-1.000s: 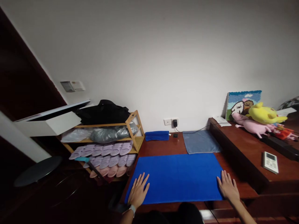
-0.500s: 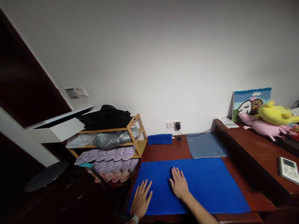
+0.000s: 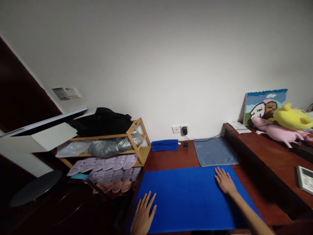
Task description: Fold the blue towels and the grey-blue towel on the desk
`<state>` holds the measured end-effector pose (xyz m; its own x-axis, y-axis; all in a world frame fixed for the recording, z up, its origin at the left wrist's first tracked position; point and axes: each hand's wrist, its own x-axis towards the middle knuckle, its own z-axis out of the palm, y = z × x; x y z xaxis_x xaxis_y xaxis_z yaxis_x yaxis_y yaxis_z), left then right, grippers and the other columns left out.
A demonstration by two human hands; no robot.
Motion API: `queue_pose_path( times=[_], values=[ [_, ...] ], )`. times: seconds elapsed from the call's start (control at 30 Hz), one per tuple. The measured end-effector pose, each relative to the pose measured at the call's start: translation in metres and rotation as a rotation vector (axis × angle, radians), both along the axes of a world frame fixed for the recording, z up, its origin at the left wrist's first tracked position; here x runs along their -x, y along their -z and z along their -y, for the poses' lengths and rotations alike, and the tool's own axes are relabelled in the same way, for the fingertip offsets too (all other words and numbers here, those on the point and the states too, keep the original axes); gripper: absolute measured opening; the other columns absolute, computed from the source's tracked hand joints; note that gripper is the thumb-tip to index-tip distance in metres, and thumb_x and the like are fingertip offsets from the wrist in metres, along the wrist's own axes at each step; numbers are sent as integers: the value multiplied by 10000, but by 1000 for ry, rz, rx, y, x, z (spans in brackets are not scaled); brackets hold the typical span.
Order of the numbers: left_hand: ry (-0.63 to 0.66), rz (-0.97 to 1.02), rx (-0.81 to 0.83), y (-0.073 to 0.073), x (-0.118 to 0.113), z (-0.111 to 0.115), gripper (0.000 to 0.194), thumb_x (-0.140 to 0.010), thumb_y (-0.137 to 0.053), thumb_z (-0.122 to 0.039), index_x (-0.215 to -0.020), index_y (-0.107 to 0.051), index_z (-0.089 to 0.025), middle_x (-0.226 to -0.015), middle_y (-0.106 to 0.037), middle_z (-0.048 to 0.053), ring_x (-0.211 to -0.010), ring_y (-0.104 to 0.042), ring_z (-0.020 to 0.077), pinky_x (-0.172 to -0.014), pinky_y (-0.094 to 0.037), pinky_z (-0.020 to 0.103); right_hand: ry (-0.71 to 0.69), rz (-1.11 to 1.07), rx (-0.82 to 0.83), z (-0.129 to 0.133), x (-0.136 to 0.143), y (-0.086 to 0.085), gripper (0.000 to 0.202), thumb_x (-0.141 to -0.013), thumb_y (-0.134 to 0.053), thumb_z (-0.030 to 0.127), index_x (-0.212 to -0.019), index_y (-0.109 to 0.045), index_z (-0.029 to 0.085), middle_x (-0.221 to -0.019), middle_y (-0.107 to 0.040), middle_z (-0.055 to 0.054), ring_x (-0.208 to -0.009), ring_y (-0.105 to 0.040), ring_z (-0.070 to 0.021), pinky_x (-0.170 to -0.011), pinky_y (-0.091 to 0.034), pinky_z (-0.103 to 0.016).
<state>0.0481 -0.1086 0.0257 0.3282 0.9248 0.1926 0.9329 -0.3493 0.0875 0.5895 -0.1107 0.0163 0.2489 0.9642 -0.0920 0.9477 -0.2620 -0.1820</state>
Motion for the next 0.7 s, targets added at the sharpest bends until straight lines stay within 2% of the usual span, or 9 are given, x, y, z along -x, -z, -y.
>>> queue_pose_path(
  times=[0.1, 0.17, 0.37, 0.43, 0.5, 0.57, 0.6, 0.63, 0.7],
  values=[
    [1, -6, 1, 2, 1, -2, 543, -1039, -390, -447, -1578, -331, -432, -1655, -382, -42, -1524, -350, 237, -1240, -325, 507, 92, 48, 61, 11, -77, 2, 638, -1020, -219, 462, -1622, -272, 258, -1700, -229, -14, -1567, -193, -261, -1260, -183, -472],
    [1, -21, -6, 4, 1, -4, 537, -1034, -395, -451, -1570, -348, -438, -1651, -387, -49, -1516, -365, 234, -1230, -345, 499, 76, 40, 59, 16, -103, 2, 635, -1020, -200, 466, -1621, -278, 275, -1702, -225, 1, -1568, -190, -243, -1262, -186, -450],
    [-17, -87, -2, 8, 7, -8, 525, -1024, -360, -391, -1546, -409, -420, -1625, -423, -59, -1498, -398, 220, -1209, -377, 481, 52, 53, -53, 20, -106, 15, 648, -1019, -151, 456, -1627, -262, 262, -1703, -210, 20, -1576, -147, -221, -1281, -113, -446],
    [-31, -111, -7, 5, 10, -11, 518, -1003, -375, -384, -1509, -483, -402, -1588, -481, -52, -1467, -448, 224, -1187, -411, 475, 52, 26, -58, 18, -106, 22, 656, -1017, -150, 463, -1627, -263, 252, -1697, -230, 24, -1577, -143, -216, -1282, -115, -445],
    [-71, -112, -72, -2, 0, -14, 491, -961, -428, -393, -1415, -612, -364, -1511, -581, -19, -1405, -531, 259, -1149, -455, 501, 51, -9, -75, 16, -109, 27, 662, -1012, -162, 473, -1625, -276, 247, -1688, -257, 26, -1577, -149, -218, -1281, -123, -458],
    [-99, -55, -182, -11, -34, -11, 433, -935, -462, -392, -1265, -730, -306, -1369, -703, 37, -1284, -639, 293, -1082, -514, 510, 41, -40, -104, 14, -112, 29, 657, -1011, -169, 475, -1617, -303, 259, -1679, -292, 23, -1573, -172, -220, -1277, -132, -479],
    [-95, -7, -240, -15, -63, -5, 401, -937, -464, -381, -1182, -767, -284, -1286, -748, 58, -1212, -682, 296, -1041, -543, 499, 34, -49, -118, 13, -113, 28, 650, -1012, -169, 470, -1612, -319, 268, -1674, -308, 18, -1570, -188, -219, -1275, -135, -489],
    [-52, 57, -267, -17, -99, 3, 386, -957, -459, -378, -1145, -777, -264, -1186, -784, 75, -1118, -723, 278, -984, -575, 451, 29, -54, -128, 13, -114, 27, 642, -1014, -168, 462, -1606, -333, 276, -1671, -319, 11, -1568, -200, -218, -1273, -135, -497],
    [89, 172, -273, -17, -190, 26, 352, -980, -464, -358, -1145, -763, -272, -1115, -792, 72, -1040, -735, 245, -901, -594, 379, 31, -53, -131, 13, -114, 23, 629, -1016, -177, 451, -1599, -348, 288, -1674, -316, -1, -1565, -209, -218, -1270, -137, -505]
  ],
)
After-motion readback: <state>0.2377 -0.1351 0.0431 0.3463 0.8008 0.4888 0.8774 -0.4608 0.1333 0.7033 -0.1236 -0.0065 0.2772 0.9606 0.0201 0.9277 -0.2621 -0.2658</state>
